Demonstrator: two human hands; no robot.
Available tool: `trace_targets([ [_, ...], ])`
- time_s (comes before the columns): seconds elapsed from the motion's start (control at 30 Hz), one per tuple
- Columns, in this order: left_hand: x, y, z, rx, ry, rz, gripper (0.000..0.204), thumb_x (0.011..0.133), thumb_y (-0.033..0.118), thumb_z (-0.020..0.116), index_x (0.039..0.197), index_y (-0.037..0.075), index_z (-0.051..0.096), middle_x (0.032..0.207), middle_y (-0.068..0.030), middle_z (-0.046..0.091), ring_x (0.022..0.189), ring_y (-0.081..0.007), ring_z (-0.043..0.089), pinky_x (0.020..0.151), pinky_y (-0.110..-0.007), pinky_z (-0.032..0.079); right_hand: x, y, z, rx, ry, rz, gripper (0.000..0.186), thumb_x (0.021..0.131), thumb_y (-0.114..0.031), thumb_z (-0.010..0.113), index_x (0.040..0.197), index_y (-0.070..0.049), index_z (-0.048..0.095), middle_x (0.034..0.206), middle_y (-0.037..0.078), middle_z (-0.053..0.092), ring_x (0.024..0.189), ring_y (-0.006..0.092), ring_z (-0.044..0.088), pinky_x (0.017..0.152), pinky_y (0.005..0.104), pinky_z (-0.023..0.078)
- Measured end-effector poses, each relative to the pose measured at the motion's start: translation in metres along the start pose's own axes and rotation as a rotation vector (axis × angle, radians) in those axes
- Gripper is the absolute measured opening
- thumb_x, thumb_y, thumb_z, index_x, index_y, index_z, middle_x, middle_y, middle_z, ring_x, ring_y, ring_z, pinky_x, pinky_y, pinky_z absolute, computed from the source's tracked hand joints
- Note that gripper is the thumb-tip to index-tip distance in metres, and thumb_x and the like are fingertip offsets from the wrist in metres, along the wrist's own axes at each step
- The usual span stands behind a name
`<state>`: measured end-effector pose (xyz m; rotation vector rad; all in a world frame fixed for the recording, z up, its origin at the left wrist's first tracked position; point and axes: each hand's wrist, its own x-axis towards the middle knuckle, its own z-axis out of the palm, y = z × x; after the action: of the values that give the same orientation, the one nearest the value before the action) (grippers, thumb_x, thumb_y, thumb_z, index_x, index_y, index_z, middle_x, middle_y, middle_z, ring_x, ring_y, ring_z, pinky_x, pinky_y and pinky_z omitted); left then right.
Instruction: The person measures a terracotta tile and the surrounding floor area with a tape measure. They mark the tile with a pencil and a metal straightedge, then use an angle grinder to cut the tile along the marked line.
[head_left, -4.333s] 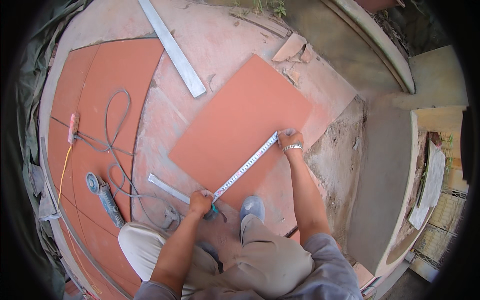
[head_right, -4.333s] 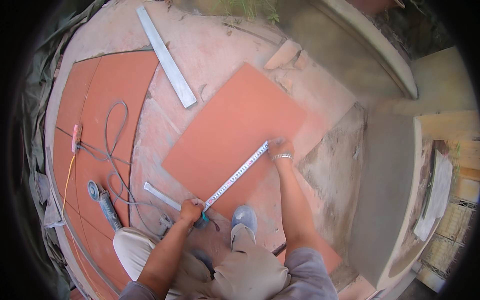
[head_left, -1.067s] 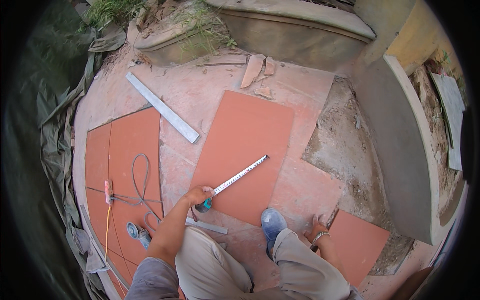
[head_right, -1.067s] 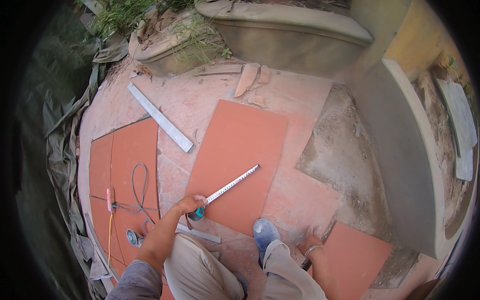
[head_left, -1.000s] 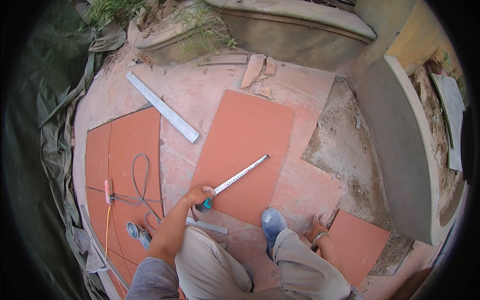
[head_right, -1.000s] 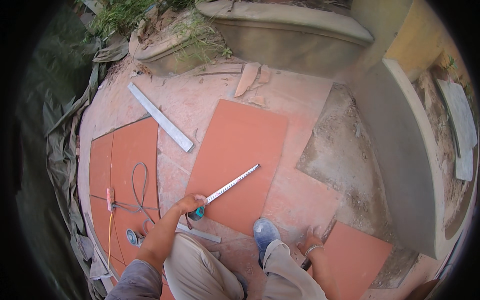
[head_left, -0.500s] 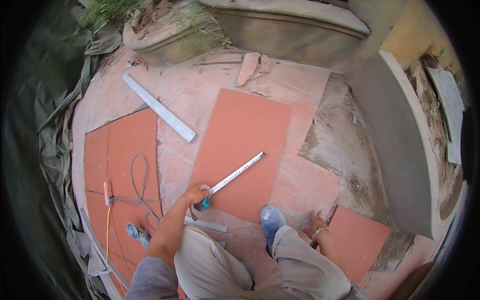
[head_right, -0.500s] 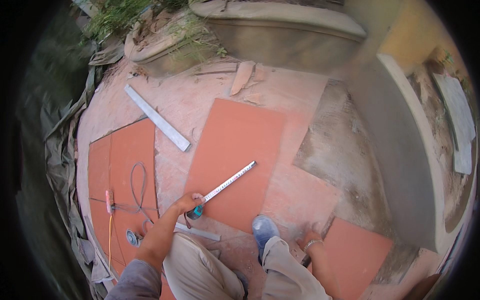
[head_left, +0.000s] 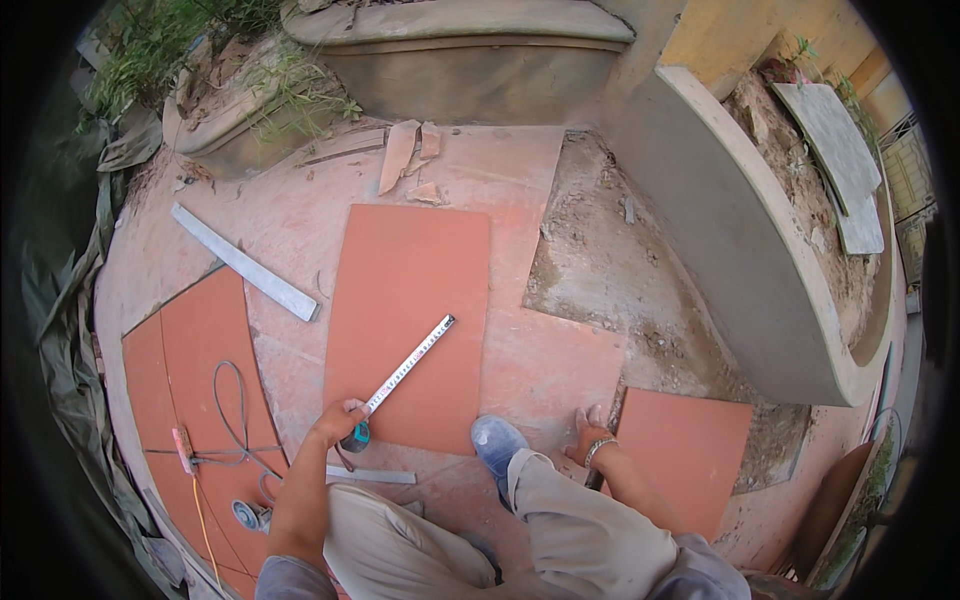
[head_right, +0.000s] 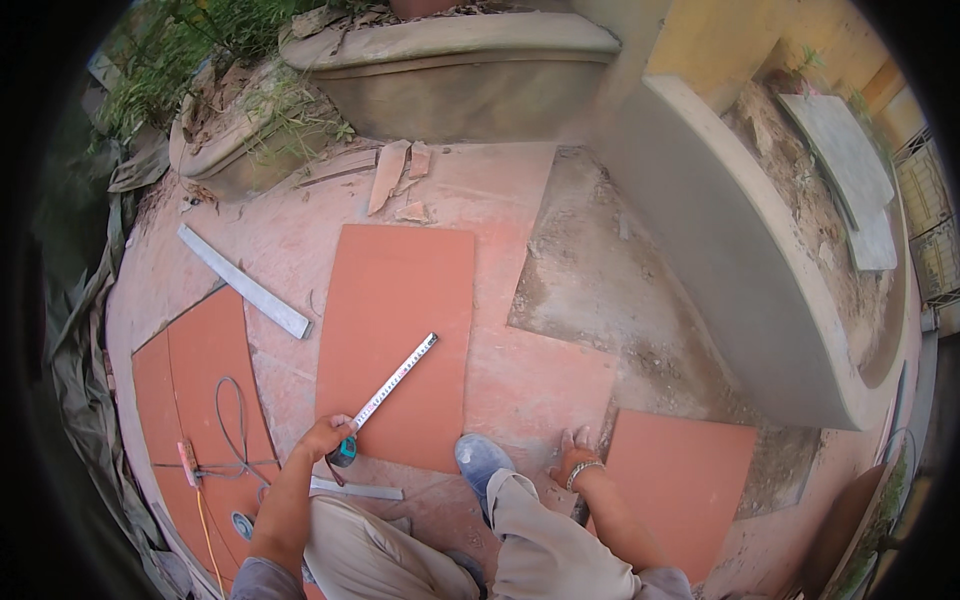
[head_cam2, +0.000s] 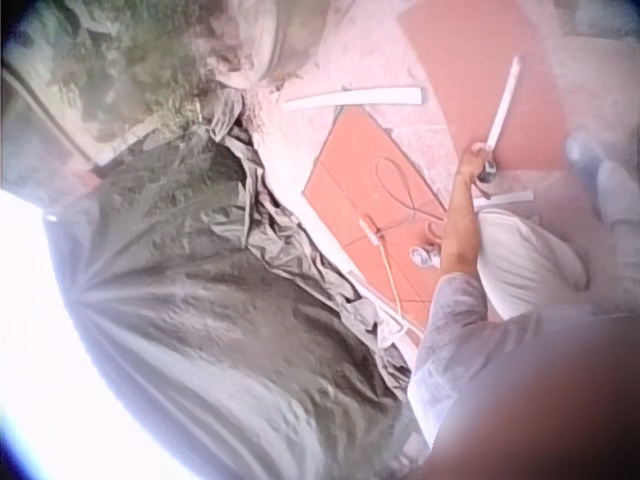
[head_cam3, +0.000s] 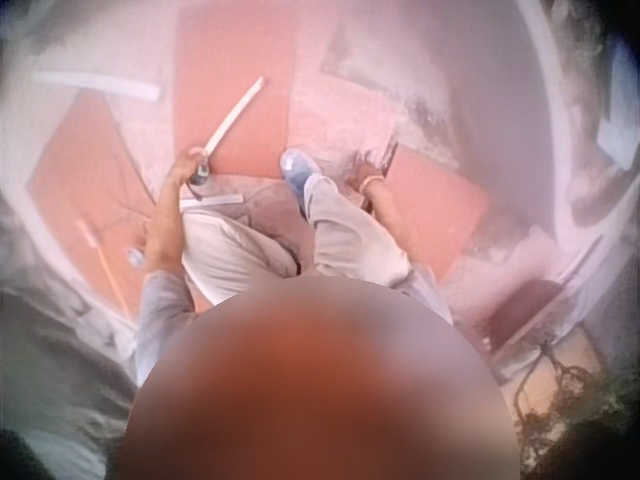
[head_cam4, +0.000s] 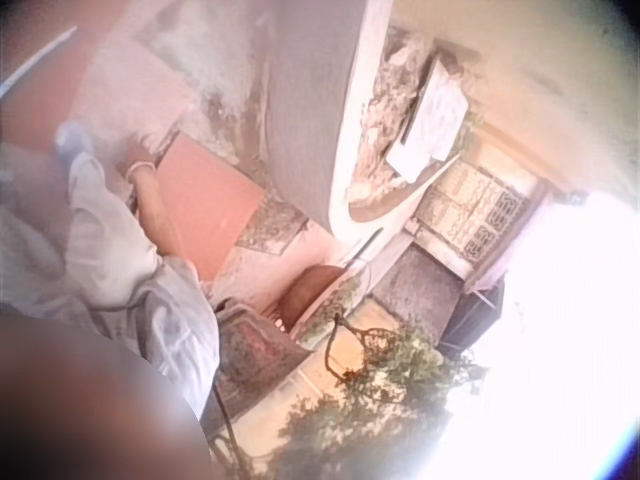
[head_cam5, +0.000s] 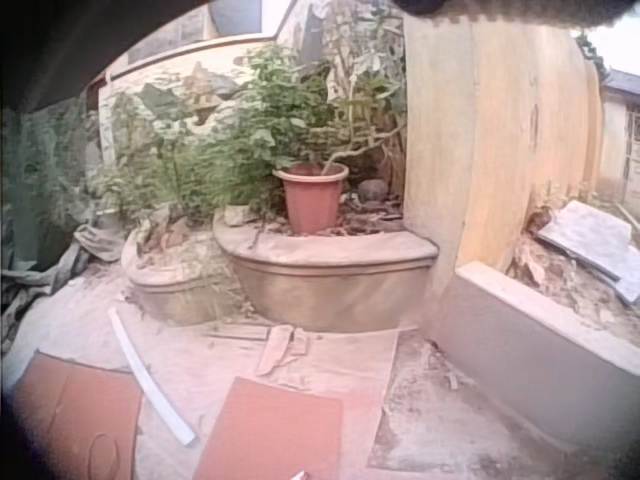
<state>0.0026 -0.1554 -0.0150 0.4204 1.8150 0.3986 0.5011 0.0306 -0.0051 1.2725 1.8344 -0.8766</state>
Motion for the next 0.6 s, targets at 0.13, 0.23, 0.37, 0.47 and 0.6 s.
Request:
trace_targets([
  [0.13, -0.0019, 0.003, 0.0003, 0.005, -0.005, 0.007, 0.023, 0.099, 0.023, 0.064, 0.103, 0.002, 0.07, 0.086, -0.0017, 0.068, 0.077, -0.0113, 0.06, 0.073, -0.029, 0.05, -0.0012, 0.0005, 0.0014, 0.035, -0.018, 0.002, 0.107, 0.083, -0.044, 0.073, 0.158, 0.0, 0.013, 0.159, 0.039, 0.005, 0.146, 0.0474, 0.027, 0.119, 0.041, 0.031],
  [0.23, -0.0028, 0.005, 0.0005, 0.024, 0.009, 0.005, 0.022, 0.099, 0.023, 0.063, 0.103, 0.002, 0.07, 0.085, -0.0018, 0.068, 0.077, -0.0114, 0.06, 0.073, -0.029, 0.05, -0.0018, 0.0012, 0.0009, 0.082, -0.034, 0.001, 0.106, 0.083, -0.045, 0.073, 0.159, -0.001, 0.012, 0.16, 0.039, 0.004, 0.149, 0.0484, 0.021, 0.12, 0.0422, 0.029],
  [0.37, -0.0027, 0.0053, 0.0004, -0.007, -0.005, -0.004, 0.021, 0.099, 0.024, 0.064, 0.102, 0.003, 0.069, 0.086, -0.0011, 0.068, 0.076, -0.0103, 0.06, 0.072, -0.028, 0.05, -0.0021, 0.0014, 0.0011, 0.08, -0.026, 0.003, 0.107, 0.083, -0.045, 0.073, 0.159, -0.001, 0.012, 0.16, 0.037, 0.004, 0.149, 0.0489, 0.02, 0.121, 0.0423, 0.028],
  [0.47, -0.0025, 0.0051, -0.0001, -0.008, -0.011, -0.008, 0.022, 0.1, 0.024, 0.063, 0.102, 0.003, 0.069, 0.087, -0.0012, 0.068, 0.077, -0.0104, 0.06, 0.072, -0.028, 0.05, -0.002, 0.0016, 0.0017, 0.098, -0.042, 0.007, 0.108, 0.083, -0.045, 0.074, 0.159, -0.001, 0.012, 0.16, 0.037, 0.004, 0.149, 0.0492, 0.019, 0.121, 0.0427, 0.028],
  [0.6, -0.003, 0.0055, -0.0009, 0.001, -0.015, -0.001, 0.021, 0.1, 0.023, 0.063, 0.102, 0.003, 0.069, 0.087, -0.0014, 0.068, 0.077, -0.0104, 0.06, 0.072, -0.027, 0.05, -0.0019, 0.0019, 0.0023, 0.098, -0.03, -0.008, 0.108, 0.083, -0.045, 0.074, 0.159, 0.0, 0.012, 0.16, 0.039, 0.003, 0.149, 0.0494, 0.018, 0.121, 0.043, 0.027],
])
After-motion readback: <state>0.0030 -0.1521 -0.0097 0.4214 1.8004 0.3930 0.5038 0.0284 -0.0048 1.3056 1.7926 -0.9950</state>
